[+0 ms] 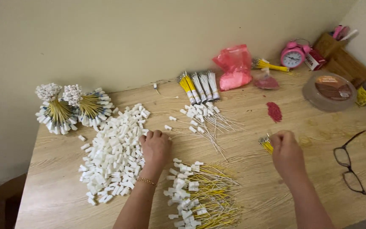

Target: Assembling small white plastic components onto thin yellow sticks on a wooden desk

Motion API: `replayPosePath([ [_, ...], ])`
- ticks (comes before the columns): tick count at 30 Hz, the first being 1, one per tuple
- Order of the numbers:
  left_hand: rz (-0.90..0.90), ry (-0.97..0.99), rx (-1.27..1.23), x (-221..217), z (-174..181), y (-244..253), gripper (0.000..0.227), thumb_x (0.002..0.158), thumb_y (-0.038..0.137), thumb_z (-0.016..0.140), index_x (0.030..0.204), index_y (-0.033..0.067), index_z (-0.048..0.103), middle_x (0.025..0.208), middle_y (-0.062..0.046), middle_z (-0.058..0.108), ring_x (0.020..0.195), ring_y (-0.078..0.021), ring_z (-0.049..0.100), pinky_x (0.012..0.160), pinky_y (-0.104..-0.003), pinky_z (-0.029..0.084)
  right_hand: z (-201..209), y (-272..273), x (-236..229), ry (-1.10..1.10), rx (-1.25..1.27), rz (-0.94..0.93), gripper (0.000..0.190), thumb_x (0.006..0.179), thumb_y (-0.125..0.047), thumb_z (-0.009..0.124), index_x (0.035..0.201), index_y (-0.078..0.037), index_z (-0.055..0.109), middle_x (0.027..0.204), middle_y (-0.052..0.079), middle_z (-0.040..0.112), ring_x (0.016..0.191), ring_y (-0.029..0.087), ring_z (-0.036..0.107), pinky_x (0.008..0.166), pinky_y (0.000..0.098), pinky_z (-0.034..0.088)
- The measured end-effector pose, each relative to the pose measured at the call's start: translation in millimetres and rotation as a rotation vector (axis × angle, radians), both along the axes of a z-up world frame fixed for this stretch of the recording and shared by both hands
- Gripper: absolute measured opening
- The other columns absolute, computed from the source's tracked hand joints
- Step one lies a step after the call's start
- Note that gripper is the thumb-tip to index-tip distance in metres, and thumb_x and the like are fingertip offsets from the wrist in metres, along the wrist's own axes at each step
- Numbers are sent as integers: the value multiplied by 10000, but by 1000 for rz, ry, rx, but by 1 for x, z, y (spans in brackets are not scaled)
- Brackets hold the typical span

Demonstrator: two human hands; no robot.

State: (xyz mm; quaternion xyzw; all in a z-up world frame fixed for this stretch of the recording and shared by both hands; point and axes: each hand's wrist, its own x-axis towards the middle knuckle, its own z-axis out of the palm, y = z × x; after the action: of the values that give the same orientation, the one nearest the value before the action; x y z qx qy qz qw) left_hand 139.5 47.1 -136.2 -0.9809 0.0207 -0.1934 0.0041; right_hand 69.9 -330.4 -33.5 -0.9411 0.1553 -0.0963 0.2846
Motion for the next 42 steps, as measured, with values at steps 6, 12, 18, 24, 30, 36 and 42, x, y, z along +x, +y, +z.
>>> replayPosePath([
  [6, -29, 10, -32, -15, 29, -4, 140, 777, 396, 657, 806, 261, 678, 792, 23, 688, 857, -201, 639, 820, -392, 425, 36, 38, -13, -221, 352, 171, 175, 1023, -156, 486, 1089, -13, 562, 807, 162, 631, 828, 314, 622, 786, 459, 490],
  [12, -187, -50, -668, -57, 97, -24, 135, 796, 203, 736, 926, 180, 708, 817, -35, 684, 759, -247, 711, 703, -352, 547, 56, 90, -33, -155, 696, 367, 131, 918, -99, 609, 1004, -27, 677, 701, 91, 622, 723, 162, 573, 707, 349, 515],
  [18, -245, 95, -1242, -112, 159, -51, 119, 833, 27, 674, 906, 98, 735, 888, -77, 675, 782, -188, 676, 687, -256, 591, 37, 116, -32, -71, 859, 502, 90, 891, -94, 638, 949, -36, 676, 693, 19, 563, 641, 109, 487, 593, 268, 429],
  [24, -258, 331, -1574, -136, 167, -66, 131, 838, 64, 699, 965, 45, 724, 856, -68, 695, 766, -158, 674, 699, -267, 611, 71, 136, -53, 109, 688, 496, 98, 900, -147, 627, 952, -87, 684, 731, 17, 602, 649, 116, 510, 579, 253, 429],
  [30, -283, 317, -1656, -137, 151, -69, 77, 864, 94, 691, 915, 37, 699, 727, -71, 683, 678, -136, 641, 646, -278, 567, 71, 137, -60, -23, 611, 601, 84, 890, -163, 637, 913, -107, 695, 713, -22, 607, 641, 85, 504, 584, 245, 423],
  [36, -280, 354, -1631, -143, 162, -70, 67, 894, 108, 664, 891, 46, 689, 720, -55, 665, 678, -131, 628, 654, -274, 561, 77, 139, -63, 83, 757, 475, 160, 890, -188, 622, 1000, -83, 672, 783, 43, 651, 734, 139, 597, 663, 266, 512],
  [42, -323, 335, -1736, -141, 151, -71, 63, 885, 80, 670, 902, 20, 681, 734, -67, 653, 689, -147, 611, 668, -292, 562, 70, 139, -62, -52, 682, 562, 103, 841, -141, 691, 905, -68, 726, 765, 14, 686, 672, 92, 600, 598, 233, 506],
])
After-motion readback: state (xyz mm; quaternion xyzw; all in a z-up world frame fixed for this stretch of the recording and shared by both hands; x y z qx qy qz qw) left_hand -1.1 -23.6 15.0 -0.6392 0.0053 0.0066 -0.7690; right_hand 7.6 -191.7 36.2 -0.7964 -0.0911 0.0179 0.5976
